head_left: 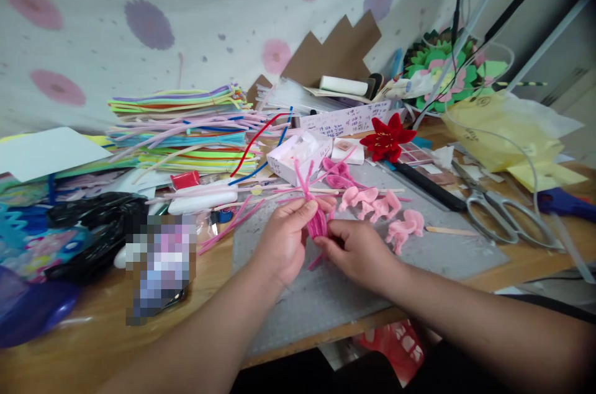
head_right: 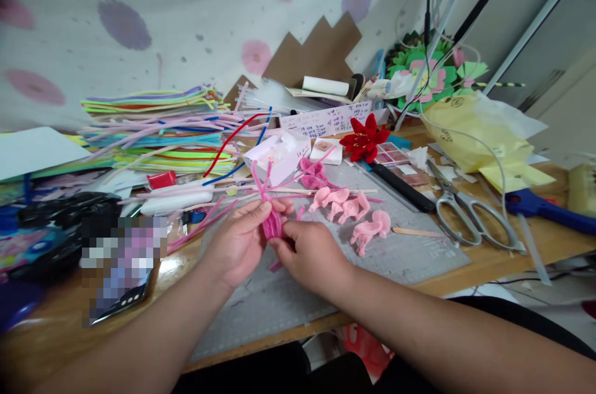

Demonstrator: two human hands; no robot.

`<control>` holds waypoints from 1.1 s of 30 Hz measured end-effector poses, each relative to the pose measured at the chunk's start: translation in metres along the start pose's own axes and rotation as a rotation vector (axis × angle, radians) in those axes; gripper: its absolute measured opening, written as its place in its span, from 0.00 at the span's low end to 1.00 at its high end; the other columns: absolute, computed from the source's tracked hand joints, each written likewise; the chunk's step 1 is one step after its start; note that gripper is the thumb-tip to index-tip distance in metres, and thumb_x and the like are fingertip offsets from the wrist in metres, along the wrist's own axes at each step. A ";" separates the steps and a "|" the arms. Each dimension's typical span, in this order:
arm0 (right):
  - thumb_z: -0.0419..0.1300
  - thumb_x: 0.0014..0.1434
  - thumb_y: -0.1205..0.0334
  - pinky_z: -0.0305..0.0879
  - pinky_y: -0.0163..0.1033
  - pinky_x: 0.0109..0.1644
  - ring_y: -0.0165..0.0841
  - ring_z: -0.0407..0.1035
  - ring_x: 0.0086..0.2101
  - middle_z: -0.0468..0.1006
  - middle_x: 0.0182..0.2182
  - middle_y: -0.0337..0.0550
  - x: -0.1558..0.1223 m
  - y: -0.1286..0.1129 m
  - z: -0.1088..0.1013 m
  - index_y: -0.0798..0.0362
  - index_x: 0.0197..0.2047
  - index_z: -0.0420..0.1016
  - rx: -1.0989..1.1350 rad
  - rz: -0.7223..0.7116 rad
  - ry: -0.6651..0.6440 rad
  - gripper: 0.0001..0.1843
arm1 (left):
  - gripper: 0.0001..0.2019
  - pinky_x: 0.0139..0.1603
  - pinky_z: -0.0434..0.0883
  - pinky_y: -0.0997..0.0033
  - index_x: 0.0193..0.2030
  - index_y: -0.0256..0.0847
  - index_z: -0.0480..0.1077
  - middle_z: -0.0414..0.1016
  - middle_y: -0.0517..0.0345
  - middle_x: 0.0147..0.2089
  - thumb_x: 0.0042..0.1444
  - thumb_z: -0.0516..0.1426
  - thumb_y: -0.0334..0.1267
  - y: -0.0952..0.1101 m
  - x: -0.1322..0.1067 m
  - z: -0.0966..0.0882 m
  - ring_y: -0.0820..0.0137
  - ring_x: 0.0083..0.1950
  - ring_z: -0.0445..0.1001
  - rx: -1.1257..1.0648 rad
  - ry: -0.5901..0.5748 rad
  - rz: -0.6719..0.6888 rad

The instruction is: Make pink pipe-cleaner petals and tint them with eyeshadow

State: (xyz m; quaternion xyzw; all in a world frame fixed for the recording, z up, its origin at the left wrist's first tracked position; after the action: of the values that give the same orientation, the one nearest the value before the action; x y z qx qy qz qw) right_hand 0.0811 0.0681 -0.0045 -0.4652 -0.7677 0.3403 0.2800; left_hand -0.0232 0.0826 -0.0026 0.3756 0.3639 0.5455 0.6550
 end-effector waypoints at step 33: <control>0.55 0.60 0.72 0.62 0.42 0.40 0.35 0.64 0.36 0.73 0.33 0.49 -0.010 -0.043 -0.081 0.59 0.33 0.72 -0.376 -0.720 0.186 0.06 | 0.11 0.45 0.65 0.69 0.29 0.37 0.77 0.79 0.53 0.33 0.54 0.59 0.42 -0.005 -0.015 0.019 0.68 0.39 0.73 0.207 -0.379 -0.143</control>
State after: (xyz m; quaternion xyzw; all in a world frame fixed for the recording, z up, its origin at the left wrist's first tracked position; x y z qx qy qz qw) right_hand 0.1238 0.0659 0.0775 -0.2389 -0.9016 0.0313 0.3593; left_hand -0.0059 0.0652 0.0025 0.5097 0.3139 0.3772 0.7067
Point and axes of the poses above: each hand's wrist, its own x-axis towards the middle knuckle, its own z-axis out of the palm, y = z × x, the point moved 6 cm from there along x, towards the middle knuckle
